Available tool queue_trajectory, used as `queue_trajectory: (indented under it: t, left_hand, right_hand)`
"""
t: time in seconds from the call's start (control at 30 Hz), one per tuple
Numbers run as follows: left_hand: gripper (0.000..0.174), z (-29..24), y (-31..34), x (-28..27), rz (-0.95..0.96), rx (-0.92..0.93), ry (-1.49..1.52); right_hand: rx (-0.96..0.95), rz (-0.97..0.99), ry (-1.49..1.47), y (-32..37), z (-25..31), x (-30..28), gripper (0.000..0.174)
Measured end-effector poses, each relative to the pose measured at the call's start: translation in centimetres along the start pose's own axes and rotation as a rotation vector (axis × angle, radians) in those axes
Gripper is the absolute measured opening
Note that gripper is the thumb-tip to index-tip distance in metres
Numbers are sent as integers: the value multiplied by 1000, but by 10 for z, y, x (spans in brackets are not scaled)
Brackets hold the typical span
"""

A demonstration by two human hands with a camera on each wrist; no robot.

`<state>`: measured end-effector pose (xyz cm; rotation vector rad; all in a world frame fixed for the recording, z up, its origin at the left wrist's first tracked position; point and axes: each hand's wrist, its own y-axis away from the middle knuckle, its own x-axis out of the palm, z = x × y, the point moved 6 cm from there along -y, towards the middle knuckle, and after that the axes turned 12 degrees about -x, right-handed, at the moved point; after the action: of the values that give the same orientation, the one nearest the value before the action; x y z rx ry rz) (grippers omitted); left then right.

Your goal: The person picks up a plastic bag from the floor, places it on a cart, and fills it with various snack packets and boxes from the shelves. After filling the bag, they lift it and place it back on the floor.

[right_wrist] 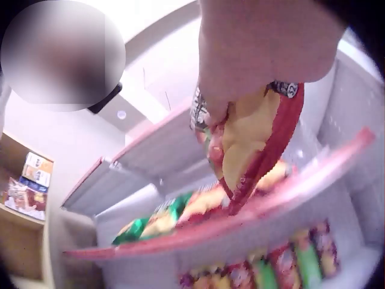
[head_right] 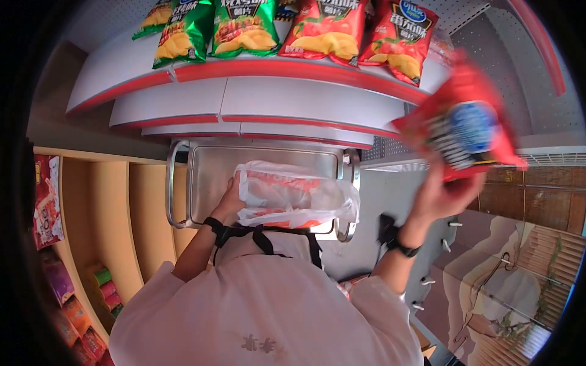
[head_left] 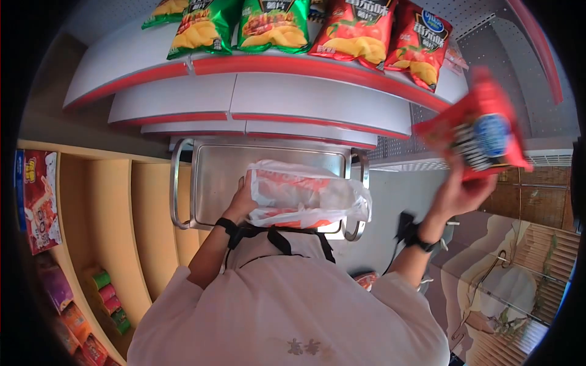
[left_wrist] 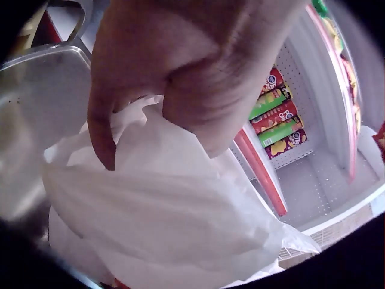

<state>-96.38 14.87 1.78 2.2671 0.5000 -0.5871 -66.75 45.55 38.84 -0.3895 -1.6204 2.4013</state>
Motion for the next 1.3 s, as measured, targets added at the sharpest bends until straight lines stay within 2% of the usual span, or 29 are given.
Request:
queue_trajectory:
  t: [0.03, 0.07, 0.1, 0.13, 0.17, 0.23, 0.27, 0.33, 0.4, 0.47, 0.5, 0.57, 0.6, 0.67, 0.73, 0.8, 0.87, 0.9, 0.93, 1.0, 1.03, 1.07, 1.1, 1.13, 1.17, 1.2, 1.27, 1.3]
  left_hand:
    - [106, -4, -3, -4, 31, 0, 6]
    - [106, -6, -4, -7, 44, 1, 4]
    - [106, -9, -6, -9, 75, 27, 34]
    - [106, -12, -9, -11, 105, 52, 65]
    - [106, -9, -12, -11, 121, 56, 61]
    - [107, -15, -15, -13, 200, 279, 213]
    - [107, -15, -11, -16, 210, 282, 213]
    - [107, -13, -6, -27, 146, 262, 12]
    - [107, 2, -9, -28, 185, 257, -28]
    - [104, 11, -4, -31, 254, 247, -7]
    - [101, 17, -3, -33, 277, 220, -14]
    - [100, 23, -2, -41, 241, 201, -4]
    - [100, 23, -1, -45, 207, 175, 3]
    - [94, 20, 4, -49, 171, 210, 109]
    - [87, 25, -3, -52, 89, 234, 136]
    - [76, 15, -2, -60, 40, 278, 159]
    - [67, 21, -4, -60, -32, 163, 129]
    - [67, 14, -3, -64, -42, 178, 143]
    - [62, 13, 0, -67, -72, 143, 130]
    - [58, 12, 6, -65, -108, 108, 127]
    - [56, 10, 10, -65, -183, 121, 85]
    - [55, 6, 14, -64, -261, 131, 42]
    - [58, 4, 18, -60, -249, 97, 33]
    - [58, 2, 22, -56, -261, 94, 38]
    - [60, -2, 29, -52, -313, 99, -58]
    - [62, -6, 34, -49, -363, 101, -156]
    - [65, -10, 43, -45, -387, 41, -151]
    - [67, -10, 45, -43, -401, -9, -146]
  right_hand:
    - [-74, 158, 49, 44, 15, -2, 57]
    - [-70, 451, 69, 95, 31, 7, 63]
    - [63, 716, 14, 150, 39, 21, 65]
    - [-29, 868, -100, 172, 75, 49, 63]
    - [27, 1055, -119, 228, 80, 61, 61]
    - [-2, 1319, -203, 318, 89, 79, 56]
    - [-13, 1456, -198, 353, 92, 88, 54]
    - [-47, 1509, -118, 404, 89, 106, 51]
    - [-76, 1565, -41, 433, 83, 124, 48]
    - [53, 1560, 458, 443, 52, 132, 30]
    - [48, 1560, 464, 451, 48, 135, 30]
    - [24, 1285, 683, 440, 35, 133, 35]
    - [13, 1277, 693, 421, 42, 135, 35]
    - [300, 1644, 59, 421, 71, 139, 19]
    - [554, 1708, -99, 469, 67, 117, 37]
    - [98, 1880, 34, 449, 83, 102, 59]
    - [154, 1793, 309, 419, 71, 107, 71]
    - [266, 1585, 77, 394, 67, 119, 78]
    - [115, 1314, -30, 359, 68, 123, 68]
    - [599, 1332, -362, 261, 76, 135, 44]
    - [358, 1146, -210, 201, 73, 131, 23]
    - [200, 927, -171, 150, 52, 124, 21]
    - [-71, 615, -20, 85, 47, 119, 19]
    - [78, 514, 41, 41, 16, 115, 24]
    - [-24, 283, 106, 5, -6, 115, 35]
    - [-16, 318, 171, -21, -30, 124, 46]
    - [163, 472, 275, -37, -75, 146, 48]
    - [158, 477, 261, -42, -83, 152, 48]
